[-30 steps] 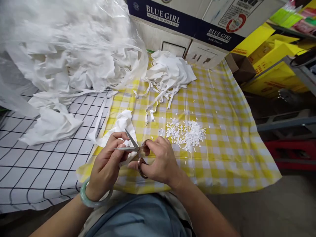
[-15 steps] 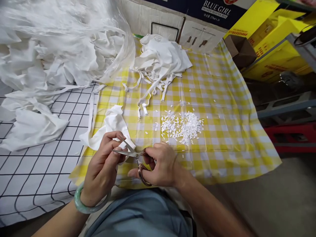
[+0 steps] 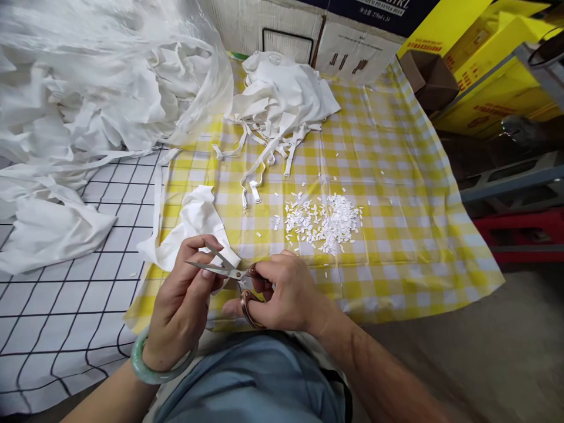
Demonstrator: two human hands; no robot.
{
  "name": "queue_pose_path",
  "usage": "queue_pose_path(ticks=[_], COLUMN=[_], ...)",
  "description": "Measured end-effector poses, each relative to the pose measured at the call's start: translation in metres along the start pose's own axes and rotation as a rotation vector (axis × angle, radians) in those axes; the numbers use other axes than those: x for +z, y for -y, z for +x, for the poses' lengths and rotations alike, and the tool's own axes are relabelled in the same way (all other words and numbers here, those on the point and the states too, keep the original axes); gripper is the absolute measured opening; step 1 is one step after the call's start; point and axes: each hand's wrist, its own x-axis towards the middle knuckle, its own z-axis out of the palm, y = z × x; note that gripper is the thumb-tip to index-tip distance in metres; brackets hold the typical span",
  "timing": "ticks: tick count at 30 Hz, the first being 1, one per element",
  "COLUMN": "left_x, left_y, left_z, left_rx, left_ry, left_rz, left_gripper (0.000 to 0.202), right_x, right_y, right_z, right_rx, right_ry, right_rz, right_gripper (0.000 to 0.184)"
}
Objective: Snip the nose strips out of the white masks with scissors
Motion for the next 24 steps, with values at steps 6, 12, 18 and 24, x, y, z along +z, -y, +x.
queue_pose_path(ticks=[6, 12, 18, 24], left_x=[0.001, 0.001, 0.003, 0.008], left_y=[0.001, 0.003, 0.002, -0.004], left_z=[0.001, -0.001, 0.002, 0.009], left_rx=[0.028, 0.014, 0.006, 0.078], left_ry=[0.014, 0.006, 0.017, 0.071], left_rz=[0.031, 0.032, 0.058, 0.130], left_gripper=[0.026, 0.024, 0.024, 0.026], right_x=[0.001, 0.002, 0.001, -0.002], right_y=[-0.001, -0.002, -0.005, -0.012], right_z=[0.000, 0.001, -0.001, -0.008], right_rx=[-0.006, -0.006, 0.018, 0.047], right_ry=[-0.007, -0.011, -0.011, -0.028], right_rz=[0.023, 0.058, 0.051, 0.028], right_gripper=[0.041, 0.042, 0.045, 0.046])
